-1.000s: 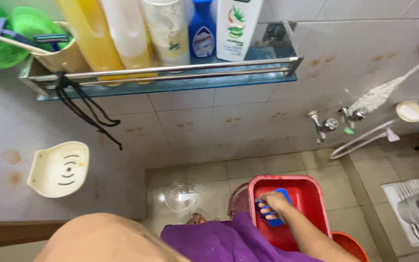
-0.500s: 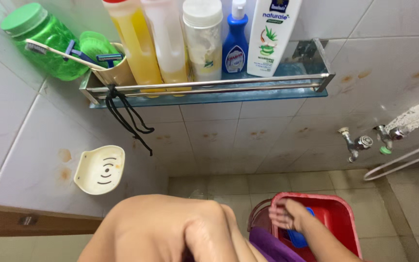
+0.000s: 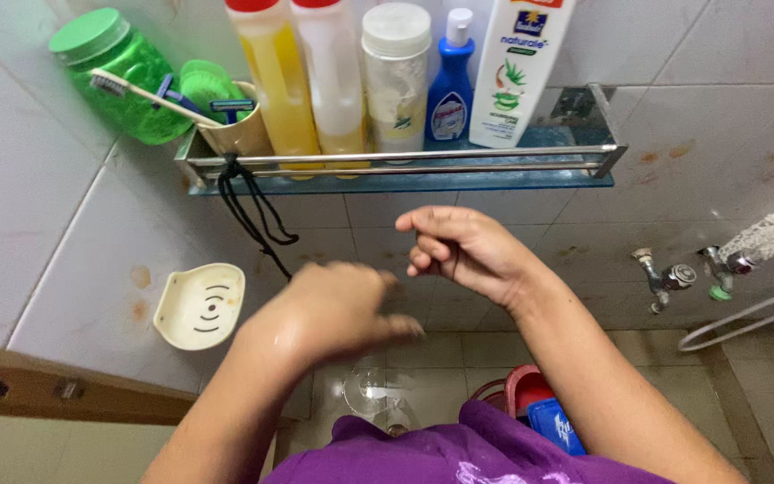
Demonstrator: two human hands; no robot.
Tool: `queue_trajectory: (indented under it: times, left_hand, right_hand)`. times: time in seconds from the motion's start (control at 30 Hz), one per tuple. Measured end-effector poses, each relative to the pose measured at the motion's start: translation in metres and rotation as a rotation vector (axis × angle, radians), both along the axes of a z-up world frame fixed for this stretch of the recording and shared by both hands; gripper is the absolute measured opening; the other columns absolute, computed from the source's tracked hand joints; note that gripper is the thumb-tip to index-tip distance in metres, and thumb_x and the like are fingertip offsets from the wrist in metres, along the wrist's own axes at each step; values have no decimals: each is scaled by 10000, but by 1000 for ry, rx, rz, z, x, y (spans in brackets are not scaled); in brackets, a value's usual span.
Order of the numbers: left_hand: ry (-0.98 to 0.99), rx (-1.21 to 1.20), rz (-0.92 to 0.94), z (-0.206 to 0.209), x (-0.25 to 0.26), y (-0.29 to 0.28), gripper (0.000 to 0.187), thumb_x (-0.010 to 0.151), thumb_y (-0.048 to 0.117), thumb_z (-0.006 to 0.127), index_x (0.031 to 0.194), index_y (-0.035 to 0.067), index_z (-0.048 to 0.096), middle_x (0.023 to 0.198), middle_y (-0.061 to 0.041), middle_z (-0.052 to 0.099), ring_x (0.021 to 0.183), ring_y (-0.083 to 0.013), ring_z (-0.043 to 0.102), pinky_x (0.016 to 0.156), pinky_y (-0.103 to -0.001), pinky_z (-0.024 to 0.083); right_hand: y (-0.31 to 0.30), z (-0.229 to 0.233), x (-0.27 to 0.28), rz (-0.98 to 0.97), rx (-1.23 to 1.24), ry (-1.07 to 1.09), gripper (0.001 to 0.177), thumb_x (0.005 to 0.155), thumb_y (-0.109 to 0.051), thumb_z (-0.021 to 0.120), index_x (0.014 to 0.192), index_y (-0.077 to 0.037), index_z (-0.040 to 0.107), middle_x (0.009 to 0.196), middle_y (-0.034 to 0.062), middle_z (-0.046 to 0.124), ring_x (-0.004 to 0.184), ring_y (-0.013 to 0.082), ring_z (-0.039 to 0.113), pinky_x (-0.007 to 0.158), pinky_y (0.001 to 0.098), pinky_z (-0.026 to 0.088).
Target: The person removes a blue plastic container, a white lotion bottle, a blue pump bottle, a white jar, and a yellow bottle from a wall-mounted bathroom shelf and places them into a red basin on the floor.
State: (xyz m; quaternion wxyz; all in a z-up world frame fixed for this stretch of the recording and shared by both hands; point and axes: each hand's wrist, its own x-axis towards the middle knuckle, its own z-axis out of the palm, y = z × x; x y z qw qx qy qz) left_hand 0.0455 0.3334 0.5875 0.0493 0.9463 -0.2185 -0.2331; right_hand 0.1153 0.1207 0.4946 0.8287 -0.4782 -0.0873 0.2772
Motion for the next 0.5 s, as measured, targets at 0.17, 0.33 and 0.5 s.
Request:
queue_trajectory:
  times: [0.17, 0.33, 0.5]
  left_hand:
    - [-288, -467, 324, -27, 30, 40, 693, 824, 576, 687, 1285, 59, 656, 1348, -175, 634, 1255, -345, 594, 1056, -422, 451]
    - [-506, -547, 470, -53, 38, 60, 693, 819, 484, 746, 1335, 36, 633, 1452, -241, 520, 1328, -417, 491, 1060, -473, 395]
    - [-511, -751, 336, -57, 40, 51, 573, 849, 377, 767, 1281, 19, 650, 1353, -185, 644, 1251, -377, 597, 1041, -427, 464]
  right_hand:
    - [12, 35, 0, -199, -89, -50, 410, 1071, -404, 563, 779, -119, 530, 526, -25, 407, 588, 168, 537, 709, 396, 575]
    - [1, 38, 3, -377, -266, -92, 501, 1041, -424, 599, 649, -148, 451, 560, 18, 477, 615, 190, 588, 683, 399, 585]
    - [-19, 38, 9, -455, -420, -115, 322, 1008, -322, 629, 772, -105, 599, 723, 45, 634, 725, 185, 673, 708, 373, 588]
